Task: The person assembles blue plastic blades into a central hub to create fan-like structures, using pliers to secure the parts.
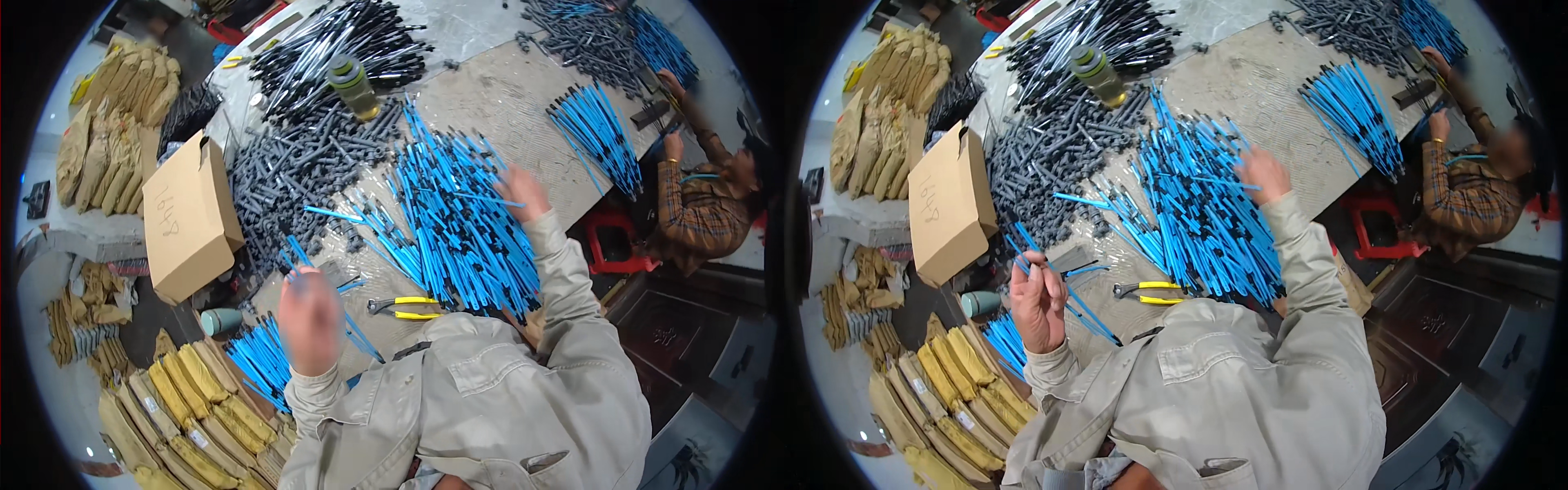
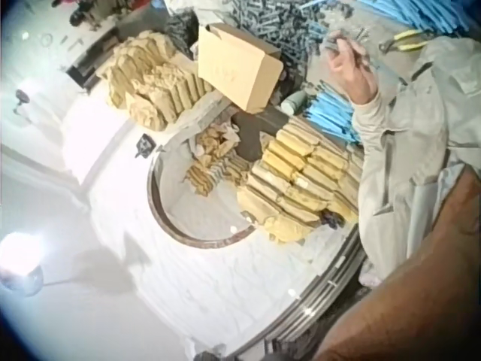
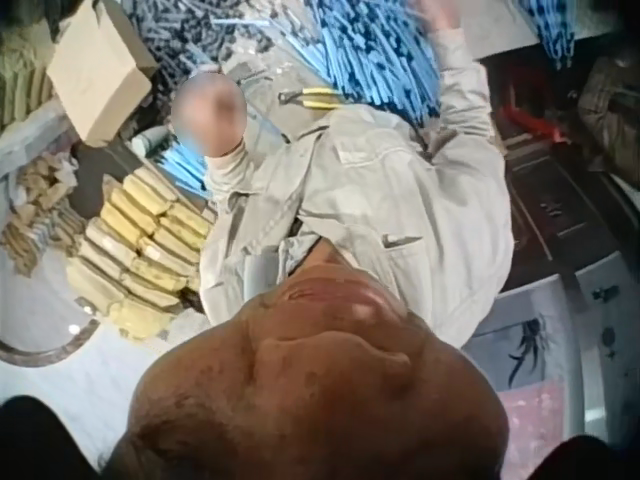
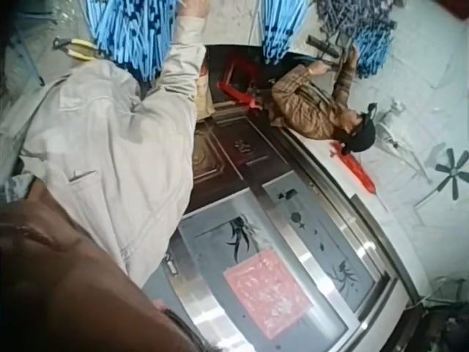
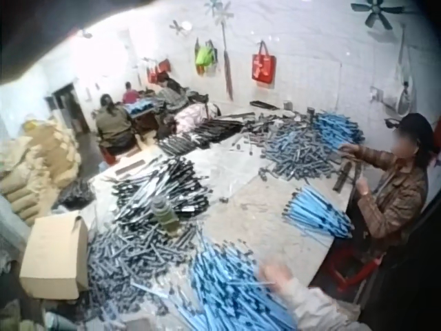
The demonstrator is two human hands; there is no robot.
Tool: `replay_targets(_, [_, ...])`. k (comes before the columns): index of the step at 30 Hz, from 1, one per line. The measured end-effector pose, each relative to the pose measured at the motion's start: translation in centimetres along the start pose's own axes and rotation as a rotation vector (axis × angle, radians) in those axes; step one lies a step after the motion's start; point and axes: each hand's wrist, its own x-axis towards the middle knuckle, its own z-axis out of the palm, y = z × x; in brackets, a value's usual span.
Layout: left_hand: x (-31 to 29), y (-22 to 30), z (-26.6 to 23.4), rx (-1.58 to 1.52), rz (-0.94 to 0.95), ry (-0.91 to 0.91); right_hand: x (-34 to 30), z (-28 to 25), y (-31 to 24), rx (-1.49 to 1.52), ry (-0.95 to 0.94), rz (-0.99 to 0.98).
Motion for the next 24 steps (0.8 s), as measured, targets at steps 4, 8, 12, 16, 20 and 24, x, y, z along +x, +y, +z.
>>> replay_targets(4, [-1.1, 0.3, -0.7, -0.009, 0.051, 0.046, 6.8, -5.0, -2.1, 0.221, 0.35, -0.332])
replay_targets(8, [-2.0, 0.7, -4.2, 0.076, 0.21, 0.226, 9.4, -8.6, -2.0, 1.258, -0.238, 0.012])
replay_targets(12, [-3.2, 1.0, -5.2, 0.109, 0.287, 0.348, 14.3, -4.7, -0.6, 0.991, -0.531, 0.244])
replay_targets(16, [-3.5, 1.0, -4.0, 0.109, 0.229, 0.206, 18.1, 4.9, -2.6, 0.292, -0.238, 0.016])
replay_targets(20, [-4.4, 0.7, -3.6, 0.19, 0.22, 0.136, 17.8, 9.4, -6.4, -0.095, 0.053, 0.046])
replay_targets(24, [-4.9, -0.2, -4.5, 0.144, 0.264, 0.2, 18.6, 9.0, -4.5, 0.153, 0.042, 0.142])
